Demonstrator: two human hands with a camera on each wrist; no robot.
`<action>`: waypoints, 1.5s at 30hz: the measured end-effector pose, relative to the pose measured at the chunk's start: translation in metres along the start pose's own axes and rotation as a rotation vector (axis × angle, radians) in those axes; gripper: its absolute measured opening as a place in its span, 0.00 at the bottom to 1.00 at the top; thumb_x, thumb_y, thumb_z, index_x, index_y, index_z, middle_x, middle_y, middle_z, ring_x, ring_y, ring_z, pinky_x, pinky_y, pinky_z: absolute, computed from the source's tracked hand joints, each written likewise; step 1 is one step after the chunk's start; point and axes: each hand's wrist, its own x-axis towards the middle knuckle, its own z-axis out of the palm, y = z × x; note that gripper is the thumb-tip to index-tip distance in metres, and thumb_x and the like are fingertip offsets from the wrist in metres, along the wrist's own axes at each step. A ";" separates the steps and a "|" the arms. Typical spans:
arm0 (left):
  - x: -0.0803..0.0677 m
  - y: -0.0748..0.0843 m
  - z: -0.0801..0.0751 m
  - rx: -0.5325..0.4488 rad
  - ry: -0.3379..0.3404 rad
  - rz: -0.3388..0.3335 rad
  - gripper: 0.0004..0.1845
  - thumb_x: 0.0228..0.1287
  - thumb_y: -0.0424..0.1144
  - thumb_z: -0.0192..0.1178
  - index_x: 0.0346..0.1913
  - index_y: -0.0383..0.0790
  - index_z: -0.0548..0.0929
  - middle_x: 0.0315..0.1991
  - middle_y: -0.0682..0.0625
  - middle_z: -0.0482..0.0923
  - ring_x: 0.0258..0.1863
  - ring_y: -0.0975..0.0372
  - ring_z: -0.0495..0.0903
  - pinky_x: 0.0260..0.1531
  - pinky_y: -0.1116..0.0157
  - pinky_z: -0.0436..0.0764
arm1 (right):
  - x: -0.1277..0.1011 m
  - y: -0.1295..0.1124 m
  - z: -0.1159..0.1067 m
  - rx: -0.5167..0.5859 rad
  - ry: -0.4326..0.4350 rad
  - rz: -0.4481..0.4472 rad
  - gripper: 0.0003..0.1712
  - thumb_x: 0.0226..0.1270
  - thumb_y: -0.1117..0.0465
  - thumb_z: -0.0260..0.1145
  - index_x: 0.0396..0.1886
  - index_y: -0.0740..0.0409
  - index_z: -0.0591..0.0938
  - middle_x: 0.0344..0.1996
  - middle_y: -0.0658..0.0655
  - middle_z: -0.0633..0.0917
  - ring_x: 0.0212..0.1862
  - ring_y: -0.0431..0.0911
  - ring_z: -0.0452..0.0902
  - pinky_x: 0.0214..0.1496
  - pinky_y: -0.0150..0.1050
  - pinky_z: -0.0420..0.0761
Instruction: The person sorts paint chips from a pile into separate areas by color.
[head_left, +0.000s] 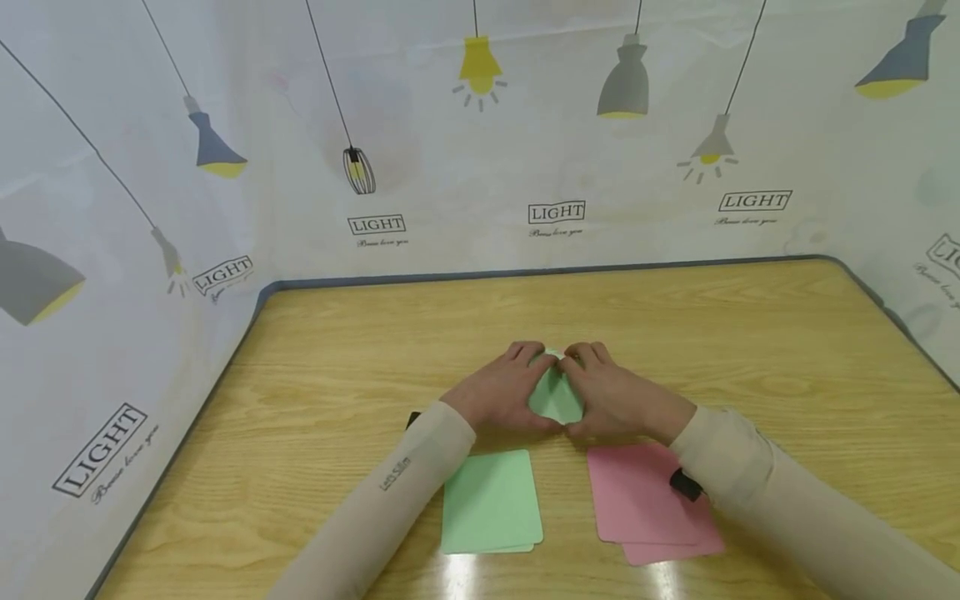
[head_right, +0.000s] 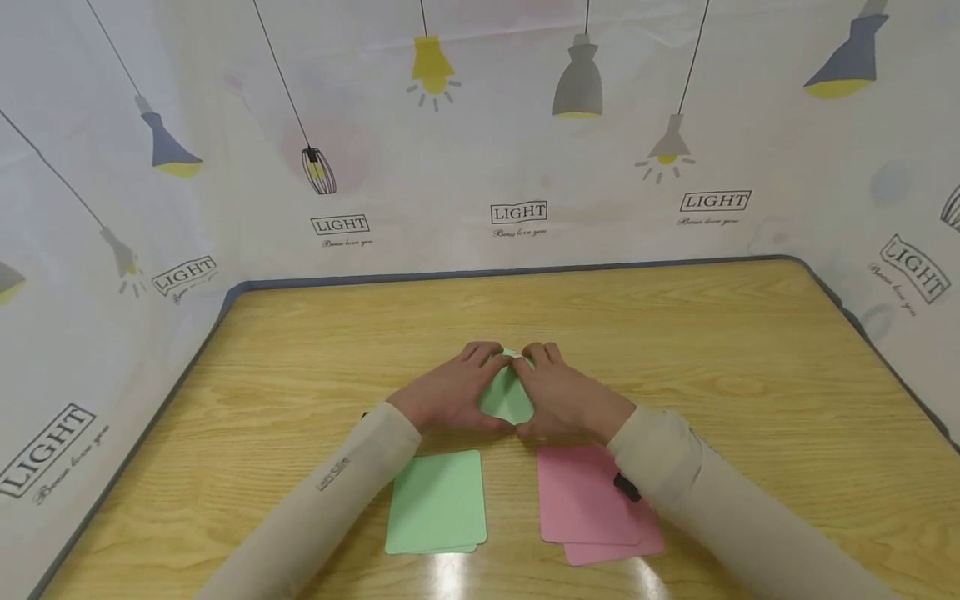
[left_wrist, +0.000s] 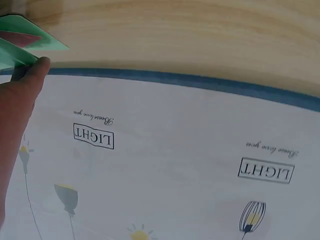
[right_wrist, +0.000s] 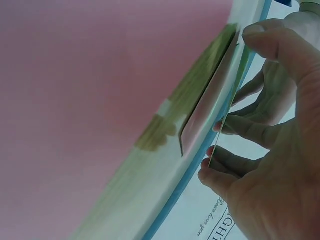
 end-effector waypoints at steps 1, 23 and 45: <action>-0.002 0.000 -0.001 0.005 0.004 -0.001 0.50 0.55 0.71 0.60 0.74 0.45 0.61 0.71 0.47 0.55 0.71 0.57 0.52 0.65 0.63 0.64 | 0.000 -0.001 0.000 0.004 0.003 -0.009 0.44 0.51 0.49 0.73 0.63 0.67 0.68 0.63 0.69 0.63 0.64 0.62 0.57 0.53 0.50 0.76; -0.086 0.031 -0.031 0.082 -0.052 -0.066 0.42 0.51 0.68 0.66 0.62 0.42 0.73 0.53 0.49 0.69 0.49 0.58 0.69 0.48 0.63 0.76 | -0.012 -0.047 -0.005 0.154 -0.094 -0.225 0.41 0.48 0.55 0.75 0.62 0.61 0.70 0.63 0.60 0.66 0.66 0.54 0.58 0.62 0.46 0.71; -0.122 0.050 -0.004 0.273 -0.041 -0.135 0.40 0.42 0.70 0.70 0.46 0.39 0.78 0.35 0.52 0.66 0.33 0.61 0.69 0.28 0.64 0.73 | -0.013 -0.090 0.022 -0.128 -0.106 -0.365 0.38 0.50 0.47 0.78 0.58 0.59 0.75 0.56 0.60 0.71 0.56 0.50 0.65 0.56 0.37 0.74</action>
